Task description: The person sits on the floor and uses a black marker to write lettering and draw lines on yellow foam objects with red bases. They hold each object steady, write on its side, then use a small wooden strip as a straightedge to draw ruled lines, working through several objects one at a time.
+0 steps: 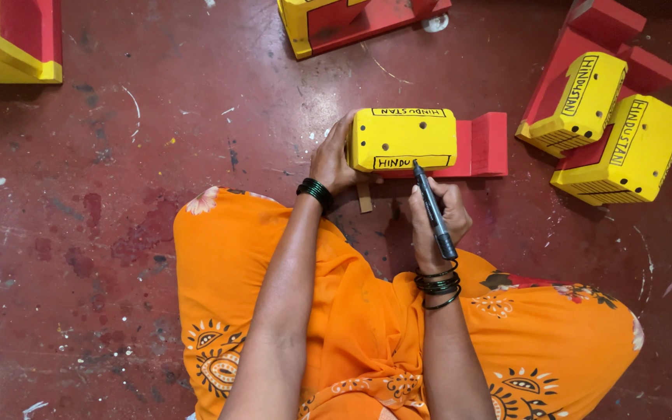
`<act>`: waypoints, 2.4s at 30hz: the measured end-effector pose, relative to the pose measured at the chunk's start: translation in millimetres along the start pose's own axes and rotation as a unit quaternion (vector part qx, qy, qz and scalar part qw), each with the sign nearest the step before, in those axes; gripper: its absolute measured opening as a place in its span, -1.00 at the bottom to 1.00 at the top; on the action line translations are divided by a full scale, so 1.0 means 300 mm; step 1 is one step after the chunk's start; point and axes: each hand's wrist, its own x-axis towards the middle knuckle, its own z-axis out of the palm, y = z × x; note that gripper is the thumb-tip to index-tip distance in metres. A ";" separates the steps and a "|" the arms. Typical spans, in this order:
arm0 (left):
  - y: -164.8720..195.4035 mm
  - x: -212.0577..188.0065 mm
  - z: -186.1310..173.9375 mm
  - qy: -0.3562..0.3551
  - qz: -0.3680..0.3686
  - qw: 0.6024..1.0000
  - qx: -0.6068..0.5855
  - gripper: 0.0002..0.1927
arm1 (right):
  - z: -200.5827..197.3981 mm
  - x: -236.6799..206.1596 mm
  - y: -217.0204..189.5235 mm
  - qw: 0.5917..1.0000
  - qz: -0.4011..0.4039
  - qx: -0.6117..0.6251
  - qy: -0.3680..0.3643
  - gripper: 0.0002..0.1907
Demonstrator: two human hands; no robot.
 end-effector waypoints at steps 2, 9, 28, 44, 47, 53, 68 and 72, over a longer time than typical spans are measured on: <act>-0.001 0.003 0.002 0.000 0.000 1.000 0.007 0.39 | 0.000 -0.001 0.003 1.000 0.000 -0.009 0.001 -0.81; -0.009 0.003 0.007 0.003 0.006 1.000 0.000 0.39 | -0.008 -0.003 0.009 0.999 -0.024 -0.028 -0.001 -0.81; 0.000 -0.001 0.000 0.009 0.014 1.000 -0.006 0.37 | -0.017 0.002 0.005 0.999 0.032 0.017 0.010 -0.83; -0.020 0.003 0.011 0.003 0.005 1.000 -0.007 0.38 | -0.023 0.018 -0.001 0.998 0.044 0.019 0.030 -0.83; -0.023 0.002 0.013 0.004 0.007 1.000 -0.003 0.38 | -0.023 0.016 -0.002 0.999 0.030 0.016 0.029 -0.83; -0.026 0.001 0.011 0.004 0.011 1.000 -0.002 0.38 | -0.014 0.016 0.003 0.999 0.018 -0.004 0.032 -0.84; -0.010 0.001 0.006 -0.006 -0.010 1.000 0.007 0.41 | -0.012 0.009 0.004 1.000 0.018 -0.016 0.018 -0.83; -0.009 -0.003 0.002 0.003 0.010 1.000 0.006 0.38 | -0.009 0.011 0.005 1.000 0.010 -0.019 0.017 -0.83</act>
